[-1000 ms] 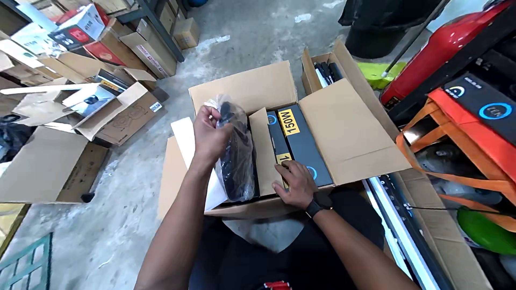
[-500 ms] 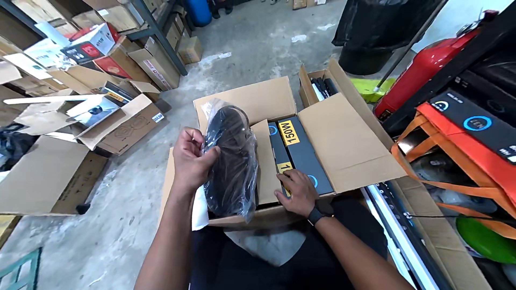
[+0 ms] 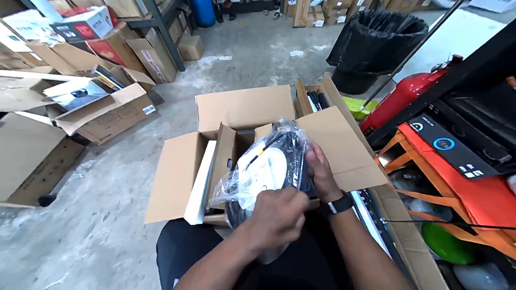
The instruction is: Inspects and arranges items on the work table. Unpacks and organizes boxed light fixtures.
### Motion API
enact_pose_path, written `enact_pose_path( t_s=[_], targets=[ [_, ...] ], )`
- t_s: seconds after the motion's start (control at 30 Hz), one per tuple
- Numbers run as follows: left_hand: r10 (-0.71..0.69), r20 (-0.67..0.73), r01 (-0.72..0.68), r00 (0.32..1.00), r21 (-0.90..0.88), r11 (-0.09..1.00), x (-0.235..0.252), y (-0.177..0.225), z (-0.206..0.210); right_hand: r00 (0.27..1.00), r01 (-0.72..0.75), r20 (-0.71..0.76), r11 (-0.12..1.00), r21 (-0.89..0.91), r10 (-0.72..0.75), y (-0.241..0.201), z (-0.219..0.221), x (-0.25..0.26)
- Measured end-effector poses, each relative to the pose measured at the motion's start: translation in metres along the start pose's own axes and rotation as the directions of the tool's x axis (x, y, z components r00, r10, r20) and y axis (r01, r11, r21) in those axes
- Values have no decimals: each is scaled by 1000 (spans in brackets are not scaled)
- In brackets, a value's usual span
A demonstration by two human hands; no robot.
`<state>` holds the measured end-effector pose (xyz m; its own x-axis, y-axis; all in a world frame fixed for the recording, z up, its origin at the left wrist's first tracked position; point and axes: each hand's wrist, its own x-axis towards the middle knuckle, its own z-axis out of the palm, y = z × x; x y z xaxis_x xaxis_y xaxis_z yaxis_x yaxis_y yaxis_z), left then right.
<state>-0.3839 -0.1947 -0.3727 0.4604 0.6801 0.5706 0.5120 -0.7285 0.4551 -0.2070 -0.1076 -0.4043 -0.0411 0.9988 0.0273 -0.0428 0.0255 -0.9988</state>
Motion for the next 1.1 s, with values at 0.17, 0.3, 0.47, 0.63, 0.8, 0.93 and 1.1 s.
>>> enact_pose_path(
  t_s=[0.17, 0.3, 0.47, 0.63, 0.8, 0.93, 1.1],
  targets=[
    [49, 97, -54, 994, 58, 997, -6, 15, 57, 977, -209, -60, 974, -93, 204, -9, -25, -2],
    [38, 305, -57, 952, 55, 997, -19, 18, 87, 953, -262, -205, 949, -177, 225, 30, -47, -5],
    [-69, 222, 21, 973, 211, 977, -69, 12, 83, 968, -173, -239, 894, -414, 77, 53, -61, -18],
    [-7, 171, -67, 985, 423, 904, -117, -17, 64, 861, 444, 268, 379, -812, -433, 58, -57, -44],
    [111, 225, -184, 968, 334, 924, -91, -62, 35, 816, 519, 292, 410, -750, -499, 62, -50, -38],
    [73, 337, -170, 939, 268, 948, -57, -84, 34, 877, 334, -41, 668, -666, -479, 49, -50, -26],
    [-19, 333, -24, 943, 125, 992, -38, -68, 42, 888, 308, -90, 728, -612, -451, 44, -58, -27]
  ],
)
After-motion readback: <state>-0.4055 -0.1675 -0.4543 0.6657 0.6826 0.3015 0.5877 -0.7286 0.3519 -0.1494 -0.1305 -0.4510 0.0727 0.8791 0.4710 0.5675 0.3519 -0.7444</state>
